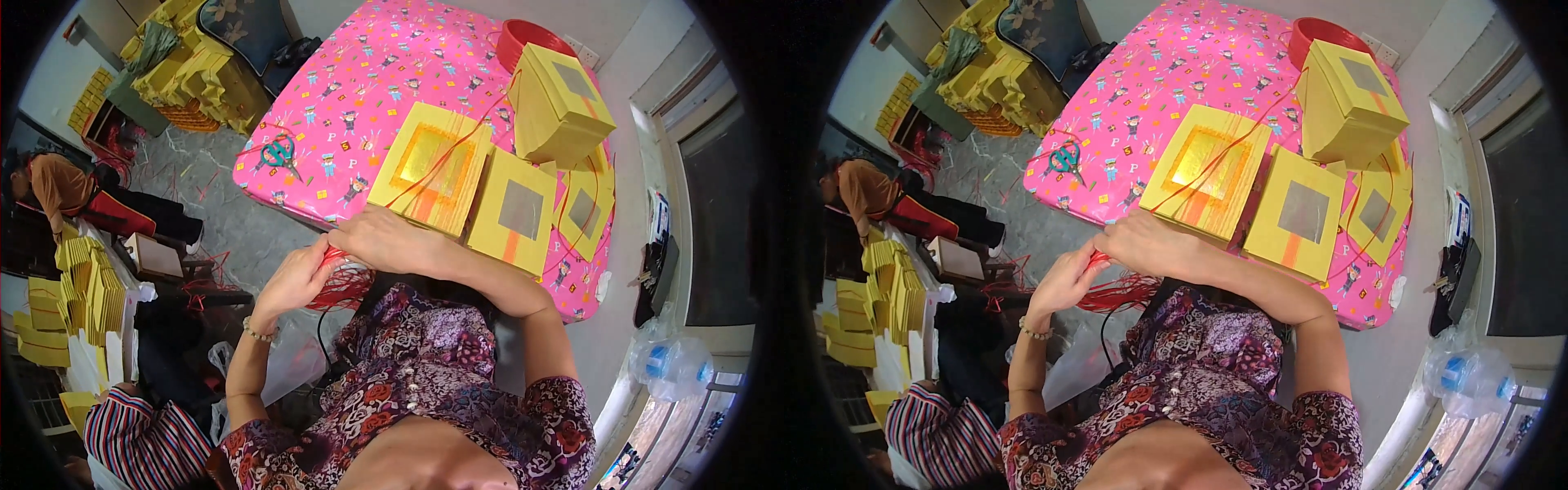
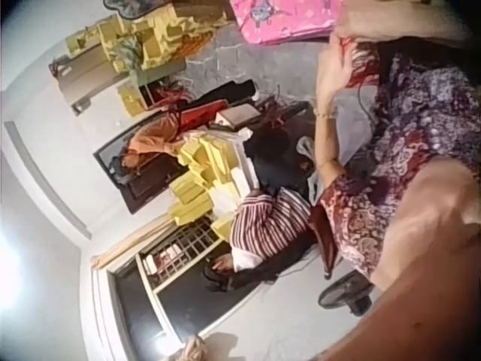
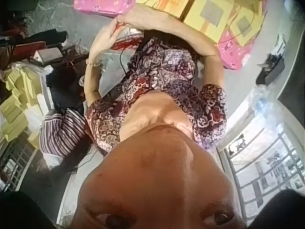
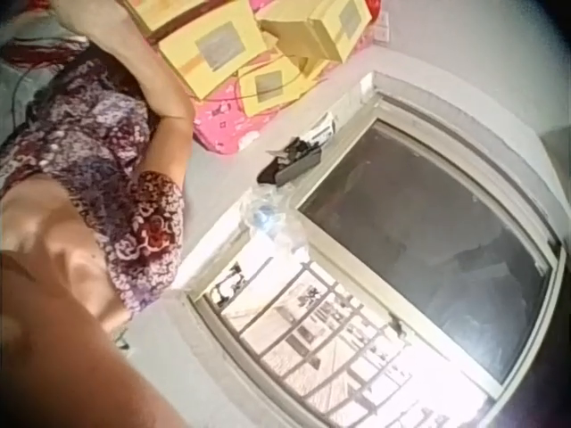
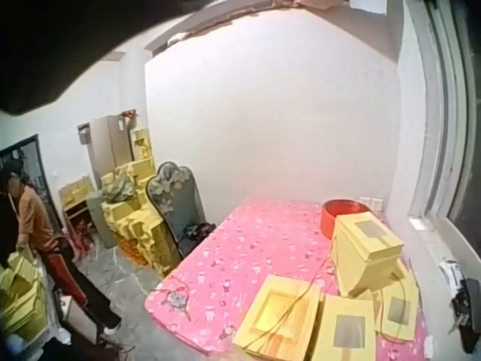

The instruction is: Tying together bundles of red plastic ribbons for packaging.

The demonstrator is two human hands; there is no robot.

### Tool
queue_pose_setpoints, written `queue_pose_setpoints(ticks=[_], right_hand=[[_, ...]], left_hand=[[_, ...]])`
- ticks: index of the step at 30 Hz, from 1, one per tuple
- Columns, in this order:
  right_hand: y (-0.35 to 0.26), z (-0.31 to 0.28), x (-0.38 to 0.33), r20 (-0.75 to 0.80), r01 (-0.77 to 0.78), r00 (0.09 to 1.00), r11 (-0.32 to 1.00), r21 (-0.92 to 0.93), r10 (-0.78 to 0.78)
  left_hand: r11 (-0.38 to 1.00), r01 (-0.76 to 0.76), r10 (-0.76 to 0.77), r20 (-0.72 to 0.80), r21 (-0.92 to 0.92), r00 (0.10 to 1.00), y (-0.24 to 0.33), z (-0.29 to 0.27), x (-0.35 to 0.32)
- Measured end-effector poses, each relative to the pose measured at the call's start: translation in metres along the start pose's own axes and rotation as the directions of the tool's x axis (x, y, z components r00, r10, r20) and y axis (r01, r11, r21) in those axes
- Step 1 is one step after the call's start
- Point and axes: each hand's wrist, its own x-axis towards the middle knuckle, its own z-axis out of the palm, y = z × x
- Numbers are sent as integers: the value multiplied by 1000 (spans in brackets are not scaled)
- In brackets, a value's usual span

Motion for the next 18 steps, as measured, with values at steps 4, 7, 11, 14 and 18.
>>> queue_pose_setpoints(ticks=[4, 7, 11, 14, 18], right_hand=[[17, -14, -1, -30, 105, 994, 989, 105, -102], [43, -51, -8, -114, 51, 993, 994, 93, -40], [125, -68, -36, -608, -393, 748, 916, -84, 266], [221, -76, -90, -687, -837, 488, 512, -193, 539], [285, -65, -142, -489, -788, 568, 267, -554, 662]], left_hand=[[987, 30, -41, 69, 156, 997, 12, -11, 0], [971, 238, -238, 1, -3, 971, 14, -40, -9], [896, 239, -380, -372, -374, 847, -32, -58, -47], [821, 138, -447, -473, -555, 759, -42, -65, -67], [791, 92, -468, -503, -604, 727, -55, -66, -91]])
